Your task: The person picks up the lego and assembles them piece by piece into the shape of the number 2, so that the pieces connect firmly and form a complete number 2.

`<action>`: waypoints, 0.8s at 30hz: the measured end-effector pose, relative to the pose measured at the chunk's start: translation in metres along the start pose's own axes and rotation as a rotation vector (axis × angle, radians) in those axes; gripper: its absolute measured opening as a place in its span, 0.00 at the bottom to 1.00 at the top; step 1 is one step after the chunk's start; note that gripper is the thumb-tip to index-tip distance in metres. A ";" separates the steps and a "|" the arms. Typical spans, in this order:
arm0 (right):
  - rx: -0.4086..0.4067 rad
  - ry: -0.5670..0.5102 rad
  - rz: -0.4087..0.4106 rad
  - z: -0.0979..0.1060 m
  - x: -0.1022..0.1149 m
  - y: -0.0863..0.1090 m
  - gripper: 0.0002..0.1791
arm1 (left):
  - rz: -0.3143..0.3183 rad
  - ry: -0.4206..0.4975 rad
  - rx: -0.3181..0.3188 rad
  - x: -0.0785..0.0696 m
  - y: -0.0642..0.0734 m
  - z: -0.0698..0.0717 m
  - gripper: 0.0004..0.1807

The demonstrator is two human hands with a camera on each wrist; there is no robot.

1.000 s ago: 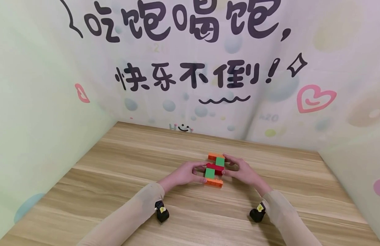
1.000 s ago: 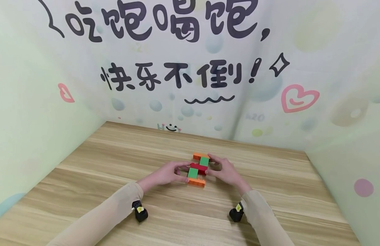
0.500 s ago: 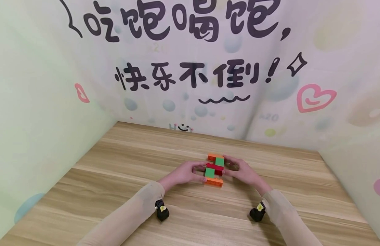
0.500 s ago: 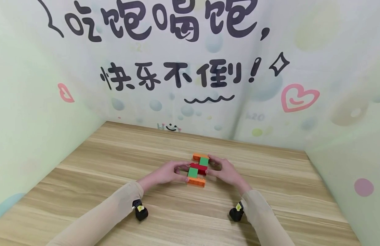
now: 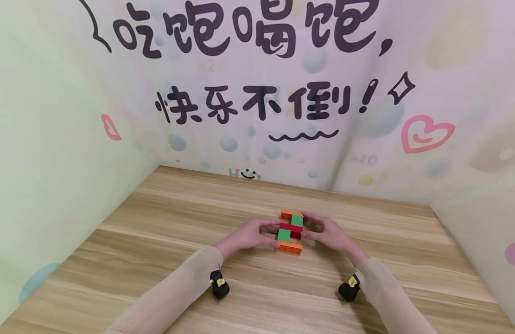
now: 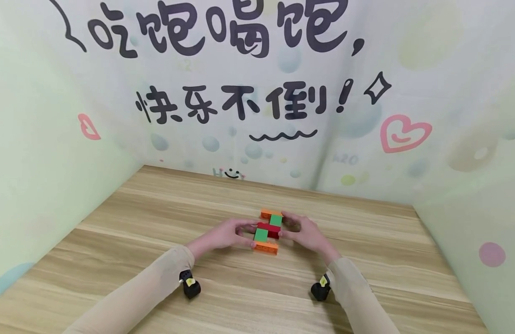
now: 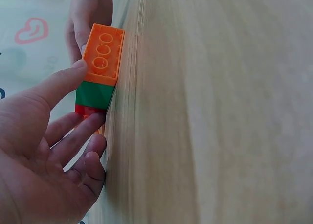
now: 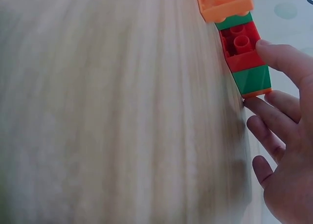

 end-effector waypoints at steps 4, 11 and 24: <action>0.007 0.004 -0.010 -0.001 0.001 0.003 0.38 | -0.025 0.004 0.004 -0.001 0.002 0.000 0.37; 0.007 -0.003 0.015 -0.001 0.006 0.008 0.36 | -0.068 -0.015 0.001 -0.005 0.007 -0.001 0.36; -0.012 0.003 -0.004 -0.003 0.007 0.015 0.38 | -0.085 -0.074 0.013 -0.006 0.012 -0.003 0.36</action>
Point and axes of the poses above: each hand's wrist, its own y-axis away from the middle knuckle, its own z-axis out of the back of the hand, x = y × z, the point moved 7 cm from there along -y, towards the middle knuckle, and after that the axes turned 8 degrees about x, right-handed, at the moved point
